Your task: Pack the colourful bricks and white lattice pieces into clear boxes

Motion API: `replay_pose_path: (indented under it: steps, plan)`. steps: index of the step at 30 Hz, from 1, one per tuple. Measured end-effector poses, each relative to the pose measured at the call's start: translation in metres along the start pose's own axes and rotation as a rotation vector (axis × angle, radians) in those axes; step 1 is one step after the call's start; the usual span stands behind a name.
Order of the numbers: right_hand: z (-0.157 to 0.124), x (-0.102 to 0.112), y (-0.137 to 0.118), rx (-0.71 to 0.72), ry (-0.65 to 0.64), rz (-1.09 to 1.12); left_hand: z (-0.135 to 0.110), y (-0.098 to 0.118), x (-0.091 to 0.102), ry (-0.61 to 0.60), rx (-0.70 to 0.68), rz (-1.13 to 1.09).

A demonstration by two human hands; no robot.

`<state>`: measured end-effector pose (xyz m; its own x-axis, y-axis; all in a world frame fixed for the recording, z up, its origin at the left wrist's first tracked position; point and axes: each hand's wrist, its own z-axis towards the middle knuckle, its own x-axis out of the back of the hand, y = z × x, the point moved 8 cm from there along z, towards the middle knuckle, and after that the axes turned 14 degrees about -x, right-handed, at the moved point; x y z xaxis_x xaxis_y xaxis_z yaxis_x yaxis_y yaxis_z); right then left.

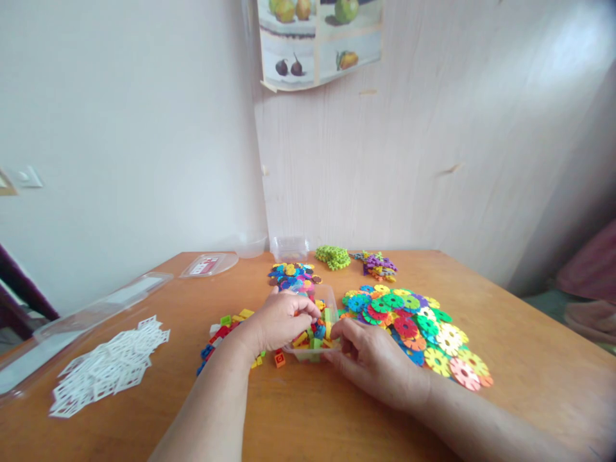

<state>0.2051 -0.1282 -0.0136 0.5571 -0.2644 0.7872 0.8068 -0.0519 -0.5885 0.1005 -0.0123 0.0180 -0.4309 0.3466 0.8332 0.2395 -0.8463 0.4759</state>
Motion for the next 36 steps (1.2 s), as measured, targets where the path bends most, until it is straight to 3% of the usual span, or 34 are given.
replay_pose_path:
  steps: [6,13,17,23,29,33,36]
  plan:
    - [0.000,0.000,0.001,0.012,0.014,-0.001,0.000,-0.007,0.002,0.043,0.012,-0.030]
    - [-0.003,-0.001,-0.001,0.010,-0.012,-0.003,-0.001,-0.001,-0.007,-0.025,-0.021,-0.064]
    - [-0.005,0.008,-0.001,0.006,-0.009,-0.017,-0.001,-0.013,0.004,0.117,0.026,-0.116]
    - [0.010,0.030,0.026,-0.201,0.228,-0.107,-0.005,-0.039,0.025,0.325,0.105,-0.133]
    - [0.006,0.020,0.007,-0.030,0.117,-0.017,-0.022,-0.079,0.048,0.538,0.299,-0.058]
    - [-0.001,0.012,-0.002,-0.018,0.013,-0.025,-0.025,-0.084,0.043,0.472,0.343,-0.063]
    - [-0.003,0.009,-0.002,-0.048,-0.023,-0.012,-0.020,-0.075,0.035,0.383,0.297,-0.068]
